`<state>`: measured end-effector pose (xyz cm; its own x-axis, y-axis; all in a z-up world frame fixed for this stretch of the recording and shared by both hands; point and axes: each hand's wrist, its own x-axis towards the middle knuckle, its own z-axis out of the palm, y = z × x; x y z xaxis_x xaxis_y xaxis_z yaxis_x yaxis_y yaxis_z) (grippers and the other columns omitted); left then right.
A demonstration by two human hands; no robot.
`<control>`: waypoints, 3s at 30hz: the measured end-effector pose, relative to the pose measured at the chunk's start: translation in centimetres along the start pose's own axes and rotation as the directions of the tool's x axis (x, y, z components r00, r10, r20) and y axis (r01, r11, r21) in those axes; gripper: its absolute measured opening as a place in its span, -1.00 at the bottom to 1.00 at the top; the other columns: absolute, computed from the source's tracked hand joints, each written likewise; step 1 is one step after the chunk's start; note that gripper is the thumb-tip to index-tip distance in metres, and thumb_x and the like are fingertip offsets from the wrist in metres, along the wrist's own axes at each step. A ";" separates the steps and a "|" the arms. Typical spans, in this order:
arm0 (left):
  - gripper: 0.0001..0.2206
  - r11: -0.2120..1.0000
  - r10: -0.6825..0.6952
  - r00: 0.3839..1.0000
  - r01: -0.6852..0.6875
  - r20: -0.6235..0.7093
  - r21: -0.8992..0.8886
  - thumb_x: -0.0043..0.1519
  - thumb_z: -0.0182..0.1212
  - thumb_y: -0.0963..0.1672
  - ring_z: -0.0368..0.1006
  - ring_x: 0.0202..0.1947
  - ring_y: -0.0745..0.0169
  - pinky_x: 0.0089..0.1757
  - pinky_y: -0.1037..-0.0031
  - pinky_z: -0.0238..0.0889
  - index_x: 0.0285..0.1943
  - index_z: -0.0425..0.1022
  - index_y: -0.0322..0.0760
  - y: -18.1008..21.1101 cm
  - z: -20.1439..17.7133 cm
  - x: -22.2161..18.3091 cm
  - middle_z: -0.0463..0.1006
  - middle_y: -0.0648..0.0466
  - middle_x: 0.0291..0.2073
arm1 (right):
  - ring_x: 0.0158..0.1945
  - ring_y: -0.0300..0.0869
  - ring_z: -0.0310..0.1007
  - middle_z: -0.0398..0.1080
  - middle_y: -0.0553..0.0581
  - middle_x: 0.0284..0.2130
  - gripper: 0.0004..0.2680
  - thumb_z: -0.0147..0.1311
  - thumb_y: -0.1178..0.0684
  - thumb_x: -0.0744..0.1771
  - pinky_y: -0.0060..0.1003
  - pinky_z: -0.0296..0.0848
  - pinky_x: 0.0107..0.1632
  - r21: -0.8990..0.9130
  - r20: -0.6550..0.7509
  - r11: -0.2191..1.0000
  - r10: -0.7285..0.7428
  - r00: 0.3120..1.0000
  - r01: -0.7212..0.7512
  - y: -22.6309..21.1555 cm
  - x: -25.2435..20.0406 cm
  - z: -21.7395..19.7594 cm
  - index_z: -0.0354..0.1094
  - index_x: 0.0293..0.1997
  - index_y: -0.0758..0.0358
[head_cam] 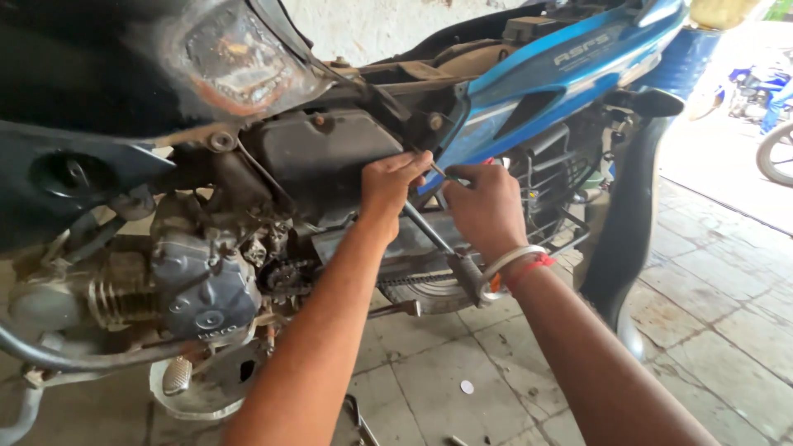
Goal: Disassembling and repairing the side panels and engine components of a motorcycle using hand tools.
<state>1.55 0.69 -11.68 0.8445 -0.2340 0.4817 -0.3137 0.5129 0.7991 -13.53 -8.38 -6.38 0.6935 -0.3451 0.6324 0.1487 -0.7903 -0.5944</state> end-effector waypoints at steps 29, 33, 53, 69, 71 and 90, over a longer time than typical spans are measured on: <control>-0.88 0.985 -0.030 0.968 -0.014 -0.249 -0.174 0.02 0.44 -0.22 0.39 -0.47 0.38 -0.33 0.55 0.23 -0.36 0.66 -0.47 -1.3 1.7 0.6 0.67 0.01 -0.45 | -0.66 -0.46 0.02 0.27 -0.01 -0.56 -0.94 0.08 0.22 0.35 -0.57 0.04 -0.64 0.693 0.714 -0.111 0.238 0.658 -0.712 4.3 3.7 1.0 0.27 -0.27 0.30; -0.87 0.976 -0.056 0.968 0.001 -0.245 -0.219 0.01 0.44 -0.22 0.42 -0.46 0.39 -0.32 0.57 0.23 -0.34 0.66 -0.46 -1.4 1.8 0.5 0.68 0.02 -0.44 | -0.70 -0.45 0.01 0.18 -0.09 -0.64 -0.94 0.09 0.14 0.33 -0.58 0.02 -0.68 0.668 0.714 -0.010 0.290 0.637 -0.744 2.3 3.1 1.4 0.33 -0.28 0.28; -0.94 0.745 -0.494 0.864 0.361 -0.101 -0.560 0.21 0.26 -0.21 0.57 -0.47 0.21 -0.44 0.47 0.34 -0.25 0.54 -0.38 -2.3 2.2 3.2 0.65 -0.03 -0.41 | -0.44 0.08 0.60 0.52 0.32 -0.58 -0.72 0.10 -0.15 0.32 -0.09 0.52 -0.21 -0.120 0.014 0.986 0.122 0.992 -0.119 -1.7 0.3 -0.3 0.55 -0.39 0.30; -0.82 0.722 -0.562 0.818 0.416 -0.119 -0.554 0.20 -0.07 -0.27 0.59 -0.50 0.00 -0.46 0.31 0.38 -0.22 0.50 -0.43 -0.7 2.8 2.6 0.58 -0.07 -0.41 | -0.53 0.15 0.47 0.50 0.29 -0.59 -0.68 0.12 -0.15 0.33 -0.09 0.35 -0.38 0.215 0.167 0.900 0.348 0.922 -0.379 0.3 0.6 0.5 0.58 -0.28 0.41; -0.92 0.739 -0.537 0.843 0.454 -0.030 -0.498 0.19 0.14 -0.22 0.64 -0.46 0.13 -0.43 0.43 0.37 -0.23 0.53 -0.35 2.1 2.8 0.2 0.65 0.00 -0.39 | -0.52 0.22 0.42 0.47 0.32 -0.57 -0.76 0.21 -0.08 0.30 -0.04 0.31 -0.38 0.110 -0.006 0.986 0.129 0.992 -0.128 1.3 0.7 1.2 0.56 -0.29 0.36; -0.82 0.820 -0.484 0.872 0.420 -0.079 -0.388 0.23 0.20 -0.10 0.44 -0.53 0.22 -0.36 0.43 0.38 -0.37 0.50 -0.29 2.2 2.9 -0.9 0.60 0.07 -0.42 | -0.39 0.18 0.53 0.52 0.37 -0.47 -0.83 0.18 0.03 0.27 0.00 0.46 -0.28 -0.321 -0.078 0.902 -0.330 0.941 0.290 0.5 -0.6 1.1 0.58 -0.22 0.29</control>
<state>-1.20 -0.41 -9.33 0.9222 -0.3866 0.0049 0.2657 0.6429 0.7184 -13.10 -7.97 -7.62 0.5483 -0.1030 0.8299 0.1093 -0.9750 -0.1933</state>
